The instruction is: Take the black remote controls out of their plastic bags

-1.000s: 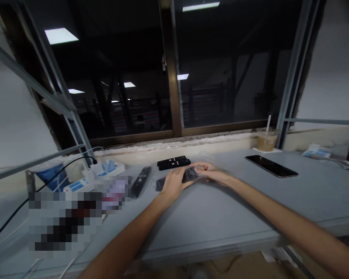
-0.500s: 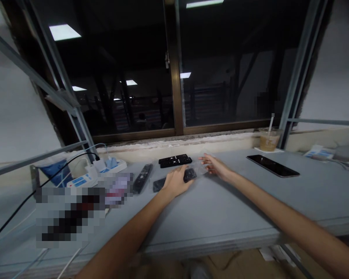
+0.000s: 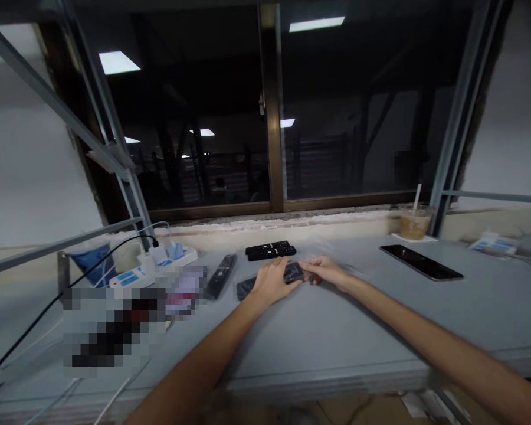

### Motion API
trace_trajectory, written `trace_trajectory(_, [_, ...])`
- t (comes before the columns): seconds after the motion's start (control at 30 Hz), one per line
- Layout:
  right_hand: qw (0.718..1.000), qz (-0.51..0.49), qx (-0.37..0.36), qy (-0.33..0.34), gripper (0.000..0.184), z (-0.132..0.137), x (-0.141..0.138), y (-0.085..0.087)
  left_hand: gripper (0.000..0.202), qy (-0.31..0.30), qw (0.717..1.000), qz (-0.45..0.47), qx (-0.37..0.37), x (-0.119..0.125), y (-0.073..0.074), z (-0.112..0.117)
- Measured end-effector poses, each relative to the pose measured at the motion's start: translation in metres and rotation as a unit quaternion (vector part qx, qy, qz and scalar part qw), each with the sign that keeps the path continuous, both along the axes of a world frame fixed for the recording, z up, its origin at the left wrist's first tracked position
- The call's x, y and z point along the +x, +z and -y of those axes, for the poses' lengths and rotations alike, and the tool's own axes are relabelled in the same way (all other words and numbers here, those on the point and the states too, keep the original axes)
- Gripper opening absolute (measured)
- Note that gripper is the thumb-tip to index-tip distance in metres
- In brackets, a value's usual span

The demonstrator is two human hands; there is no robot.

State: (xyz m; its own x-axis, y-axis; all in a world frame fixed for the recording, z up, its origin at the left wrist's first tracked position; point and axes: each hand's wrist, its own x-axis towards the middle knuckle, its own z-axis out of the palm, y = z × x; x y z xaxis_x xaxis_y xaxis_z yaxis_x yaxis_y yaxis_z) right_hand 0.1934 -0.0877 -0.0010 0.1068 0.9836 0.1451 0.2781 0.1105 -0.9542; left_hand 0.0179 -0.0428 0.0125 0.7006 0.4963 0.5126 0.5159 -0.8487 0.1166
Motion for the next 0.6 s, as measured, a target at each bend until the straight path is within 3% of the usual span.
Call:
trace_trajectory(0.2, [0.997, -0.008, 0.019, -0.077, 0.039, -0.004, 0.012, 0.002, 0.047, 0.025, 0.999, -0.041, -0.019, -0.005, 0.000, -0.004])
trace_trajectory(0.47, [0.997, -0.051, 0.016, -0.056, 0.028, -0.006, 0.019, 0.000, 0.047, 0.096, 0.994, -0.047, 0.003, -0.006, 0.001, -0.010])
trace_trajectory(0.6, [0.995, -0.044, 0.031, -0.084, 0.038, -0.005, 0.020, 0.004, 0.052, 0.159, 0.985, -0.060, 0.022, -0.010, 0.009, -0.015])
